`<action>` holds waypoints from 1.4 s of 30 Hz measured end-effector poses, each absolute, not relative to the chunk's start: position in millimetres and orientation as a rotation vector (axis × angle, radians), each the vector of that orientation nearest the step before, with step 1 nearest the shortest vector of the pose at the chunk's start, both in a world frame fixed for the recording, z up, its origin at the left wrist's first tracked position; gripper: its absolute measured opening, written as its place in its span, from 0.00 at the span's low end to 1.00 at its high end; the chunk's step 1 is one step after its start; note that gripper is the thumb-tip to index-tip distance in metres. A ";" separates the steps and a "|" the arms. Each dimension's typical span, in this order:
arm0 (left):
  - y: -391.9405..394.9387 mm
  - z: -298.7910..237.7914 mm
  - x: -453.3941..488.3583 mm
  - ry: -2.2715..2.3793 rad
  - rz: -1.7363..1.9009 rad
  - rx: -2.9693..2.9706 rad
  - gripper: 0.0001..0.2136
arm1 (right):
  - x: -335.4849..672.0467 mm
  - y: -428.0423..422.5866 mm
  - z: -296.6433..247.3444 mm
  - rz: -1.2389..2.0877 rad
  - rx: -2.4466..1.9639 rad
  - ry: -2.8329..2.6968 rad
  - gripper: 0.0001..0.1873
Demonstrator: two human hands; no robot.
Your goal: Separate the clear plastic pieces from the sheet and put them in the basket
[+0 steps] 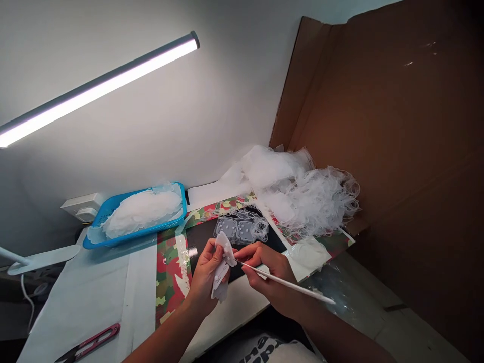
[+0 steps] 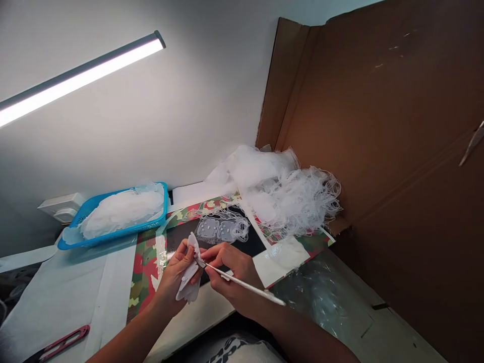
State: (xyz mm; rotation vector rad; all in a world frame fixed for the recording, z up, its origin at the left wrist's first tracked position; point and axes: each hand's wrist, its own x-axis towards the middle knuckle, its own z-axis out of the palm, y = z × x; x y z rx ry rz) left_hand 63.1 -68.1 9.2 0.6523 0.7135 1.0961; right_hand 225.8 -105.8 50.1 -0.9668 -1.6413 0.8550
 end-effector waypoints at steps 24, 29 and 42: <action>-32.9 -6.0 58.1 1.453 -0.217 2.659 0.35 | 301.5 -37.8 1.8 0.554 -1.587 -2.119 0.06; -40.4 -7.5 45.9 1.548 -0.272 2.593 0.37 | 299.8 -47.9 29.3 0.703 -1.437 -1.978 0.07; -48.7 -13.1 39.7 1.504 -0.218 2.664 0.38 | 253.8 -10.5 -21.9 0.821 -1.162 -2.063 0.05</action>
